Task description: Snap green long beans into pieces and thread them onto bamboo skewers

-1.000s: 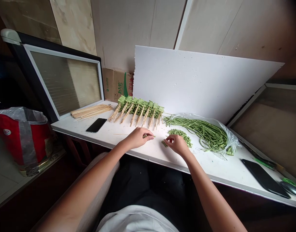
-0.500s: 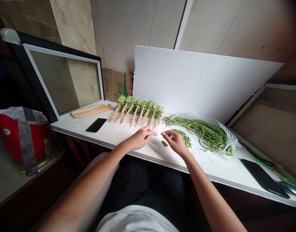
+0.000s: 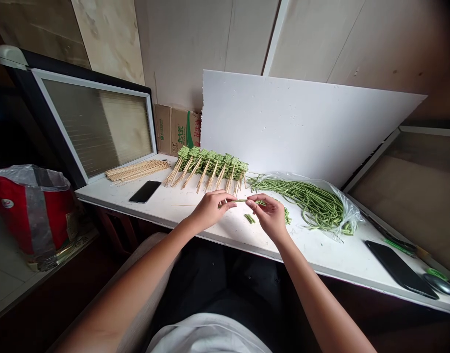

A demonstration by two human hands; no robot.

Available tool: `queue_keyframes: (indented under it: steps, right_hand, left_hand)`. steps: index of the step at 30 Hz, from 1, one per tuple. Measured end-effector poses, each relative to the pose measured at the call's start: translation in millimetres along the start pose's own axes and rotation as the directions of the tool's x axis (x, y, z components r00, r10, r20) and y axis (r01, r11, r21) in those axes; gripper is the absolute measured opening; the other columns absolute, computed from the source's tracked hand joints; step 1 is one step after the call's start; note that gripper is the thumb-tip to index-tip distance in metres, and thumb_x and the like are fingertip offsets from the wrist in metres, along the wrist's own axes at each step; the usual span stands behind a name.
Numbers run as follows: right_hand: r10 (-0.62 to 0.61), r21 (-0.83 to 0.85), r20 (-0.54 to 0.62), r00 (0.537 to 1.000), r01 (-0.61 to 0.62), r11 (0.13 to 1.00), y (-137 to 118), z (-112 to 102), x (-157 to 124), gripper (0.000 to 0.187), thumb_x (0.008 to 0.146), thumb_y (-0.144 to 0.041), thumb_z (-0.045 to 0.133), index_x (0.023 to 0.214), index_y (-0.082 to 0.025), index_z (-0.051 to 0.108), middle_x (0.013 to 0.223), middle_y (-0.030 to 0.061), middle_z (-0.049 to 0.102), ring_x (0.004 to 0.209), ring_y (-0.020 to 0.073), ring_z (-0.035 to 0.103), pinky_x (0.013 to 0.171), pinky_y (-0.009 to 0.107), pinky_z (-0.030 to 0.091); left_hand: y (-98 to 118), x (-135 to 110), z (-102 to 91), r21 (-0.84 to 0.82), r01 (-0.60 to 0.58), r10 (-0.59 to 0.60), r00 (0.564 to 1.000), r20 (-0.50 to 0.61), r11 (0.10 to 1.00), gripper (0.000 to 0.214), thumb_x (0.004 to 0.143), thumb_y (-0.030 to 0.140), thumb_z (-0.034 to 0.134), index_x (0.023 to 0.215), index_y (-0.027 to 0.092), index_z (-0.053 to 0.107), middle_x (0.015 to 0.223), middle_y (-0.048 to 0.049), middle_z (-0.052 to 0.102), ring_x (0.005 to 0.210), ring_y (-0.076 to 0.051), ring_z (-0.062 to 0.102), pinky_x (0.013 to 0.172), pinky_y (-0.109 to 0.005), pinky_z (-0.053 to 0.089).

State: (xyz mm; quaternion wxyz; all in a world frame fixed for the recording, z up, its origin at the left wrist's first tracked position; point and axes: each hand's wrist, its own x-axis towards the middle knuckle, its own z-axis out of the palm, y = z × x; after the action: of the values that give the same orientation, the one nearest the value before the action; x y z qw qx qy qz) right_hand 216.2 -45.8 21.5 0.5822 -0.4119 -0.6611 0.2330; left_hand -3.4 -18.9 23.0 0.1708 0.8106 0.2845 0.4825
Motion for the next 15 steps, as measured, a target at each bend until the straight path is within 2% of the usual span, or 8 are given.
queue_keyframes:
  steps: [4, 8, 12, 15]
  right_hand:
    - [-0.111, -0.094, 0.050, 0.993, 0.116, 0.989, -3.4, 0.0, -0.7, 0.024, 0.087, -0.046, 0.079, 0.096, -0.024, 0.078, 0.098, 0.0086, 0.076, 0.092, 0.0242, 0.070, 0.067, 0.033, 0.057]
    - [-0.246, -0.186, 0.117, 0.962, 0.265, 0.946, -7.9, 3.0, -3.4, 0.016, 0.091, -0.040, 0.076, 0.095, -0.025, 0.077, 0.091, 0.0071, 0.074, 0.088, 0.0227, 0.066, 0.064, 0.033, 0.053]
    - [-0.275, -0.251, 0.148, 0.950, 0.305, 0.919, -9.0, 6.0, -5.0, 0.013, 0.096, -0.036, 0.069, 0.091, -0.025, 0.073, 0.087, 0.0064, 0.070, 0.084, 0.0229, 0.061, 0.068, 0.035, 0.051]
    - [-0.260, -0.275, 0.182, 0.948, 0.303, 0.913, -8.9, 8.8, -6.6, 0.014, 0.099, -0.034, 0.064, 0.090, -0.025, 0.071, 0.085, 0.0069, 0.068, 0.084, 0.0243, 0.059, 0.073, 0.038, 0.051]
  left_hand:
    - [-1.3, 0.2, 0.3, 0.067, -0.058, 0.062, 0.996, -0.060, 0.996, 0.013, 0.096, 0.027, 0.071, 0.103, 0.018, 0.078, 0.098, -0.0074, 0.077, 0.085, -0.019, 0.070, 0.074, -0.030, 0.054]
    - [1.9, -1.2, 3.4, 0.118, -0.135, 0.139, 0.990, -0.026, 0.984, 0.011, 0.099, 0.023, 0.068, 0.103, 0.019, 0.077, 0.098, -0.0067, 0.075, 0.089, -0.020, 0.069, 0.080, -0.032, 0.054]
    - [3.5, -1.4, 6.3, 0.209, -0.172, 0.176, 0.984, 0.001, 0.963, 0.012, 0.099, 0.020, 0.065, 0.097, 0.019, 0.076, 0.091, -0.0062, 0.073, 0.094, -0.023, 0.063, 0.082, -0.035, 0.053]
    - [1.5, -1.9, 7.4, 0.216, -0.181, 0.172, 0.983, 0.060, 0.960, 0.020, 0.099, 0.012, 0.058, 0.094, 0.018, 0.076, 0.089, -0.0070, 0.070, 0.096, -0.024, 0.060, 0.080, -0.035, 0.052]
